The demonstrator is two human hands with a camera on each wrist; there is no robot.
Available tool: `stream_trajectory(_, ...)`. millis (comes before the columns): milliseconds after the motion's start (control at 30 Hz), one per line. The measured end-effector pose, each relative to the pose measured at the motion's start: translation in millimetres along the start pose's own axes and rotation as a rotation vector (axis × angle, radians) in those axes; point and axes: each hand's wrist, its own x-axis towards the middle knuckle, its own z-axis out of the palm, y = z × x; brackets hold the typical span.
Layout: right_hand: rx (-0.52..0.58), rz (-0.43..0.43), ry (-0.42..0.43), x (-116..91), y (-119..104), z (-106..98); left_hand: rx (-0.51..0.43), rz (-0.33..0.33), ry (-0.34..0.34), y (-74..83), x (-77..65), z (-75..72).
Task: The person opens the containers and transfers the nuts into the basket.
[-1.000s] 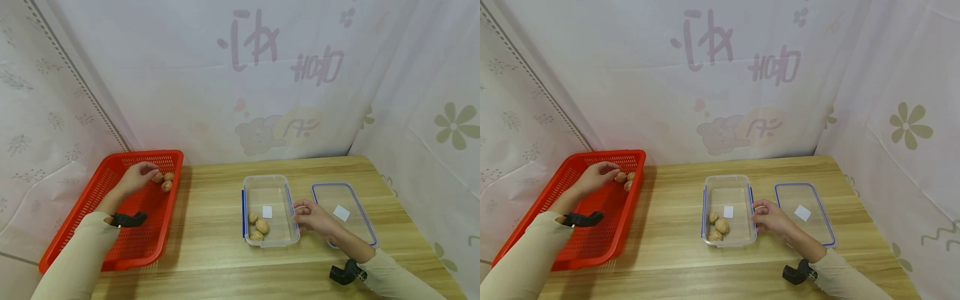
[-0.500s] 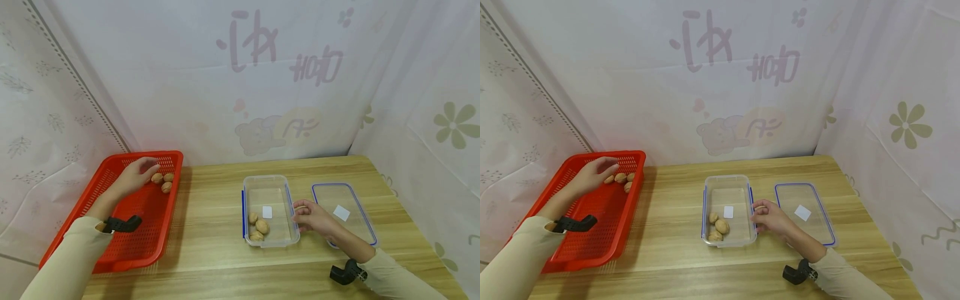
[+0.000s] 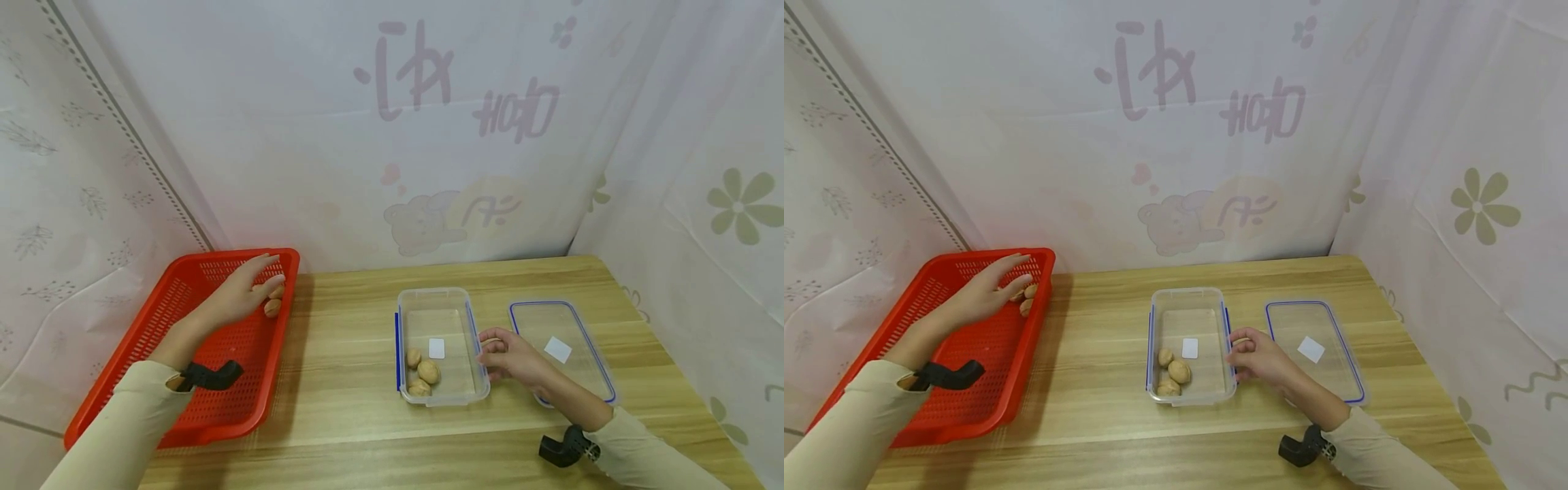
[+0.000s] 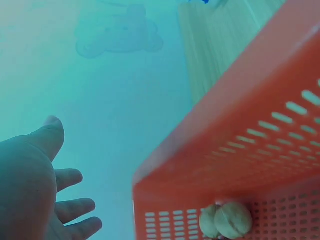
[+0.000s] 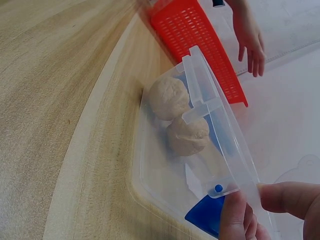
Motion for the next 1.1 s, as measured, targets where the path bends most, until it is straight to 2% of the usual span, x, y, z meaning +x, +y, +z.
stream_trajectory(467,0.017,0.004,0.001,-0.1,0.4,0.2,0.135,0.063,-0.013,27.2,9.4,16.1)
stream_trajectory(700,0.015,0.004,0.003,0.0,-0.2,-1.0,0.11,0.126,-0.032,45.2,15.5,28.6)
stream_trajectory(933,0.01,0.002,-0.003,0.8,0.6,-0.9,0.119,0.169,-0.067,60.8,21.3,45.0)
stream_trajectory(1100,0.007,0.002,-0.008,0.7,-0.3,-0.7,0.127,0.226,-0.08,69.4,24.3,57.2)
